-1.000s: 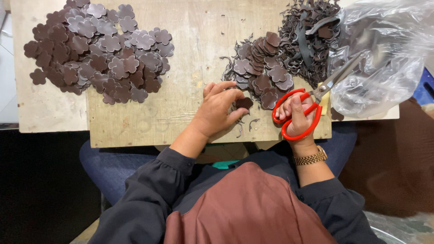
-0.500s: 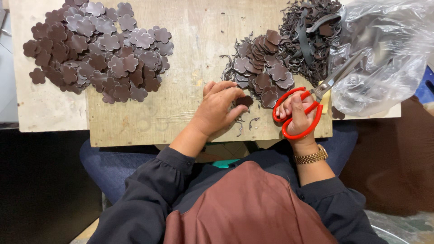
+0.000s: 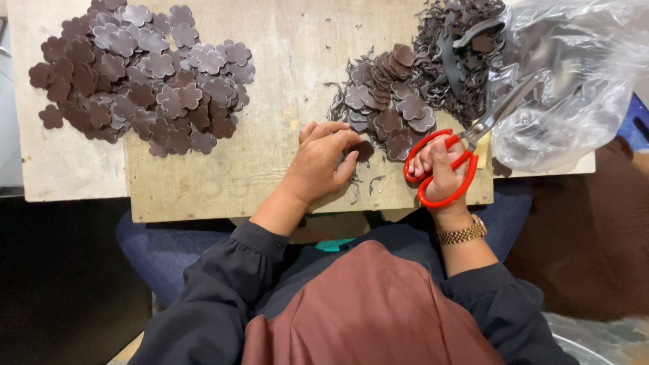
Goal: The person trims the edges of dark brown flower-shaped leather pieces using red-handled scissors. They pick up each piece, trim the perimeter, and place the finished piece into a growing pile on the left side of the work surface.
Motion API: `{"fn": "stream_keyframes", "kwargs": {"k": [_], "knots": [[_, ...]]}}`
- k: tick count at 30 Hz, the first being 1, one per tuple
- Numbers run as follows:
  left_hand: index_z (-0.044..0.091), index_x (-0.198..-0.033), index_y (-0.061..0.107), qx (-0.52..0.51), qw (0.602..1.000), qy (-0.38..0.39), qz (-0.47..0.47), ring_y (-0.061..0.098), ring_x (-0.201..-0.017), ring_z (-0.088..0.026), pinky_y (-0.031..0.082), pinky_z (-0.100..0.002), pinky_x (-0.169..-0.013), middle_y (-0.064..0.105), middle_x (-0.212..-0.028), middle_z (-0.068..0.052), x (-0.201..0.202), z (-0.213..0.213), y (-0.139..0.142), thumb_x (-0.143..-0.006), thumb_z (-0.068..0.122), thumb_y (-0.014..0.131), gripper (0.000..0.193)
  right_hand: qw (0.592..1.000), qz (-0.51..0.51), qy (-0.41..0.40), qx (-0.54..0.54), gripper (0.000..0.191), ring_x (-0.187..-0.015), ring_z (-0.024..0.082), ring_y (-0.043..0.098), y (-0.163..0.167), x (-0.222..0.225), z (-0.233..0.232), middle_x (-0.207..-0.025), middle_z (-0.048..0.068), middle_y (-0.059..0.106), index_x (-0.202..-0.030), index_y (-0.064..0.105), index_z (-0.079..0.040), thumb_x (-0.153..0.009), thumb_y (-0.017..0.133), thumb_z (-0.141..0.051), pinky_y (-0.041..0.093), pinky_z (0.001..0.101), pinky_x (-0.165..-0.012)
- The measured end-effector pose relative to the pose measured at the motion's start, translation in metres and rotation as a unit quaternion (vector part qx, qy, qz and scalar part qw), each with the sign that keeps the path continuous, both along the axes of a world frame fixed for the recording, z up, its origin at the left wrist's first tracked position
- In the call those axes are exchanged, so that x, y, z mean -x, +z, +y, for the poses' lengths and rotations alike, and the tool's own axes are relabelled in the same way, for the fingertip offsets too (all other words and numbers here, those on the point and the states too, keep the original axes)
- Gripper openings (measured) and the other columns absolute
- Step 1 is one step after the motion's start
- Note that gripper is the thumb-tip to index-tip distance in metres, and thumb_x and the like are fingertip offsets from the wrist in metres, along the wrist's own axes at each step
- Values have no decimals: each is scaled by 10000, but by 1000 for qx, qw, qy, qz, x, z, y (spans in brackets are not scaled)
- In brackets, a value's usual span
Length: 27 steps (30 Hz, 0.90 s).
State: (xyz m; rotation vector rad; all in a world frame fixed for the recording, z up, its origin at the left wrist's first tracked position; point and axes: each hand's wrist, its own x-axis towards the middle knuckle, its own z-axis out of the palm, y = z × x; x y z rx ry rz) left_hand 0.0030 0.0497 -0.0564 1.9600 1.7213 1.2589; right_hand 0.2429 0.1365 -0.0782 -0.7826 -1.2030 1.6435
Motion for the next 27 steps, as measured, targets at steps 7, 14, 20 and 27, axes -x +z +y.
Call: {"fn": "stream_keyframes", "kwargs": {"k": [7, 14, 20, 27], "knots": [[140, -1055, 703, -4, 1000, 5, 4, 623, -1195, -228, 369, -430, -1043, 723, -1003, -8, 0, 3, -2, -841, 159, 748, 219, 1000, -2, 14, -6, 336, -679, 141, 507, 3, 1, -1, -739, 19, 472, -892, 445, -102, -1074, 608, -331, 487, 314, -697], [134, -1057, 703, -9, 1000, 5, 7, 624, -1195, -228, 371, -425, -1039, 725, -989, -8, 1, 2, -4, -847, 155, 753, 217, 1000, -4, 10, -5, 349, -664, 141, 501, 5, 2, -1, -731, 18, 468, -884, 446, -100, -1072, 614, -341, 489, 315, -688], [128, -1048, 707, -3, 1000, 9, 8, 627, -1186, -233, 370, -430, -1039, 723, -959, -12, 1, 3, -3, -842, 156, 756, 214, 1000, -2, 12, -5, 349, -684, 135, 508, 7, 4, -1, -749, 15, 472, -895, 446, -107, -1068, 615, -360, 493, 311, -707], [121, -1089, 707, -17, 1000, 12, 8, 636, -1166, -231, 381, -410, -1033, 725, -1029, -36, 2, 3, -4, -865, 168, 759, 235, 1000, -4, 12, -3, 357, -682, 140, 512, 5, 2, 0, -752, 16, 472, -891, 445, -104, -1073, 627, -352, 492, 312, -713]]}}
